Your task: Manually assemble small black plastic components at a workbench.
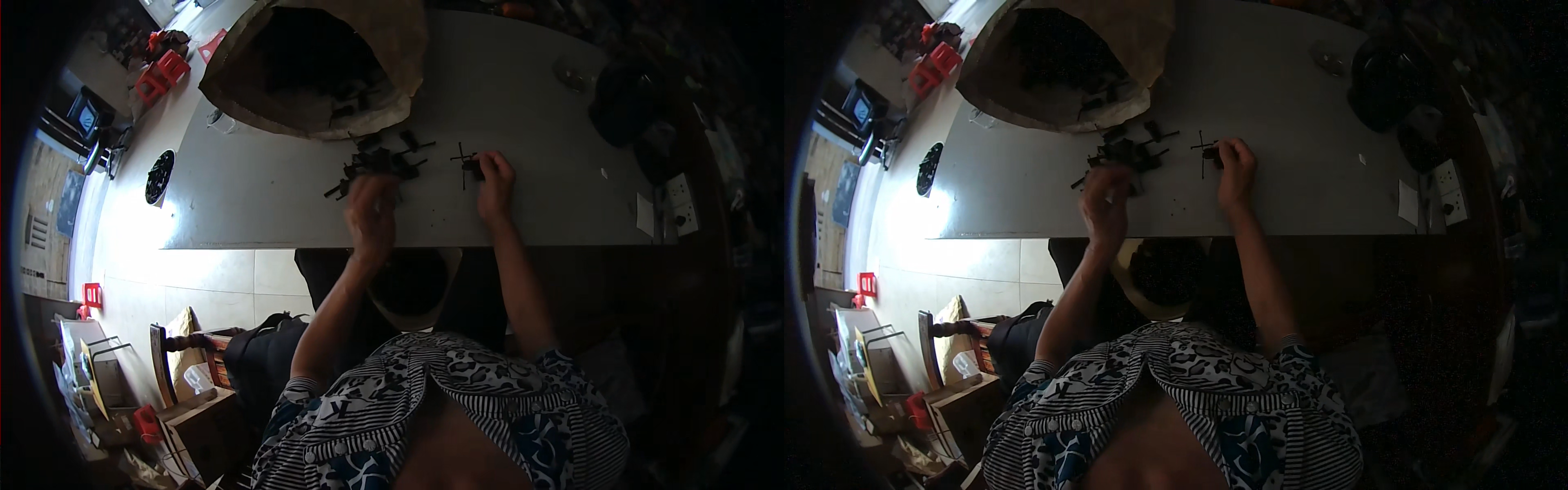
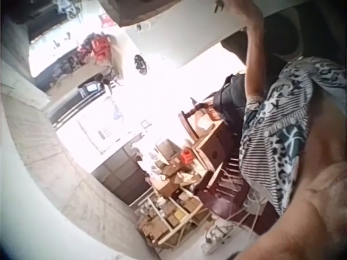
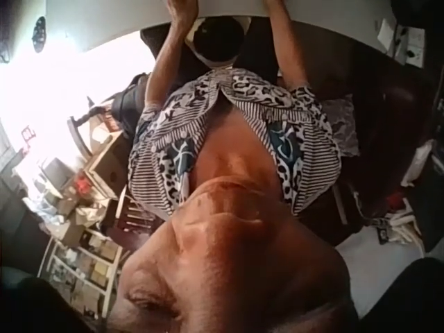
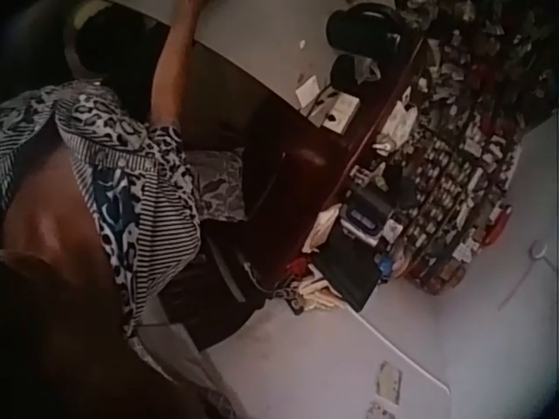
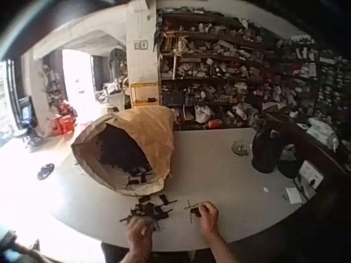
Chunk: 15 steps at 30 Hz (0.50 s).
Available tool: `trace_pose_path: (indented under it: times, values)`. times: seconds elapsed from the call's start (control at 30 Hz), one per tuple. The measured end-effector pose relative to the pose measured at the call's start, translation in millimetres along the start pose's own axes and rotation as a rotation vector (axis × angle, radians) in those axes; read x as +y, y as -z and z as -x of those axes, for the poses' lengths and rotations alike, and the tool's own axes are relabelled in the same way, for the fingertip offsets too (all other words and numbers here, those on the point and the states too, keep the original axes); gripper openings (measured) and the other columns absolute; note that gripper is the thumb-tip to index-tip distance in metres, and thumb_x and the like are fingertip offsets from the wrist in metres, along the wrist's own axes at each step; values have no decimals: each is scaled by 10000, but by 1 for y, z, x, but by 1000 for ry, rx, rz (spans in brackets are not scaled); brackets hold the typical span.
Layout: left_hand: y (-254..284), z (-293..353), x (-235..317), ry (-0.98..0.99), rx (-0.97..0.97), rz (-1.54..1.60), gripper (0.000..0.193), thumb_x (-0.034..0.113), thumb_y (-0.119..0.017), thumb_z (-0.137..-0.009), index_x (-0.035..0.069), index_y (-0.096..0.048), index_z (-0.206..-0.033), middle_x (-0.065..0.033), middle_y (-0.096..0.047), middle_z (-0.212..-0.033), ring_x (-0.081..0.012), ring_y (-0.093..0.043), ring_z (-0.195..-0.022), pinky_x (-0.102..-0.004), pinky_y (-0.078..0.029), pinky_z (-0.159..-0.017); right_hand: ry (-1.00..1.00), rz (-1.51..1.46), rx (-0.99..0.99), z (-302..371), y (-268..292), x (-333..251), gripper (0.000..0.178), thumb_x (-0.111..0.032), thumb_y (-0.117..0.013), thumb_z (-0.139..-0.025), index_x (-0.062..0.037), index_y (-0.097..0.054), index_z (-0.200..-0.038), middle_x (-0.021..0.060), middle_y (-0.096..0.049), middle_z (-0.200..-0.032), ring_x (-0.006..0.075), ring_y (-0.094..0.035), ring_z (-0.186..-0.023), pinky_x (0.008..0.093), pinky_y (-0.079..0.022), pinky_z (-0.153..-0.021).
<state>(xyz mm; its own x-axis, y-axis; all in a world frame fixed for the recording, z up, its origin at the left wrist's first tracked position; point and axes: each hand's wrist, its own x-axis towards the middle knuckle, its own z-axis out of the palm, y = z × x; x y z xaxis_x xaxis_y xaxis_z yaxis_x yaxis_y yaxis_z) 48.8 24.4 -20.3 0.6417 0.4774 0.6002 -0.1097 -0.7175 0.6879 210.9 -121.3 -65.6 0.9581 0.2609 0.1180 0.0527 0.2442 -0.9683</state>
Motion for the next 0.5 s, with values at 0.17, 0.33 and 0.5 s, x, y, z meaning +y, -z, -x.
trace_pose_path:
  times: [0.17,0.33,0.5]
  values:
    - [-24,2,18,513,-217,632,194,125,-529,-844,16,-557,-1002,-55,-571,-817,-144,-548,-712,-260,-459,-639,-97,-315,-203,34,-19,-19,172,-178,-477,-879,-35,-523,-796,-4,-487,-730,83,-422,-665,226,-357,-629]
    - [-18,-7,1,810,-520,893,355,345,-492,-873,27,-540,-1023,-43,-565,-790,-119,-544,-697,-250,-450,-596,8,-6,-637,46,-19,-41,182,-155,-408,-894,-44,-461,-759,-5,-435,-762,85,-409,-753,220,-335,-728]
    - [-11,-6,-1,771,-583,1014,226,214,-551,-840,16,-544,-949,-29,-552,-730,-126,-530,-616,-246,-421,-517,19,135,-774,54,-28,-51,188,-146,-399,-896,-32,-467,-764,5,-445,-793,89,-413,-762,220,-340,-710]
